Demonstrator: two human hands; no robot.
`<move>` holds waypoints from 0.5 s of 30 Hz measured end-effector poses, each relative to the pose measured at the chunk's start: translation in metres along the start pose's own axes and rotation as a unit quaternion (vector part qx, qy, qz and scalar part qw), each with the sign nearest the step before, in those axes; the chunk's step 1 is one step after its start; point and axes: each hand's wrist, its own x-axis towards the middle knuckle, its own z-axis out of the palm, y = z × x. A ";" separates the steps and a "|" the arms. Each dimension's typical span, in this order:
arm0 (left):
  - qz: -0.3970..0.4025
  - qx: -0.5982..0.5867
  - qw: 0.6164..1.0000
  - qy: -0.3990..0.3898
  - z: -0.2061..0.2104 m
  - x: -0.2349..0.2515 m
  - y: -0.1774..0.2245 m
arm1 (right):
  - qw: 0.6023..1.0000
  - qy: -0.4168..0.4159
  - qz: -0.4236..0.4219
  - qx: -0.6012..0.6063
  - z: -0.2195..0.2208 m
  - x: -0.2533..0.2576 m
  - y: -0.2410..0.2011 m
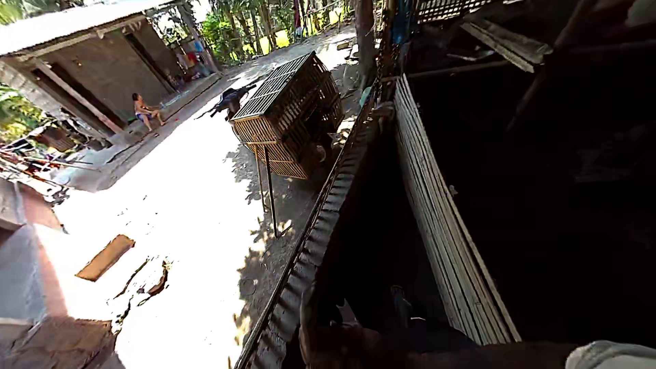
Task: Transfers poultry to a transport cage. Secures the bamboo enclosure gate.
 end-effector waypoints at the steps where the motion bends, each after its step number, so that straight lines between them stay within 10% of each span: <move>1: 0.061 0.024 0.996 -0.068 0.027 0.017 -0.011 | 0.999 0.032 0.002 0.006 -0.034 0.015 0.022; 7: 0.139 0.173 0.940 -0.260 0.253 0.093 0.018 | 0.984 0.135 0.043 0.106 -0.246 0.106 0.138; 15: -0.107 -0.090 0.929 -0.342 0.456 0.135 0.058 | 0.990 0.076 0.111 0.039 -0.401 0.204 0.209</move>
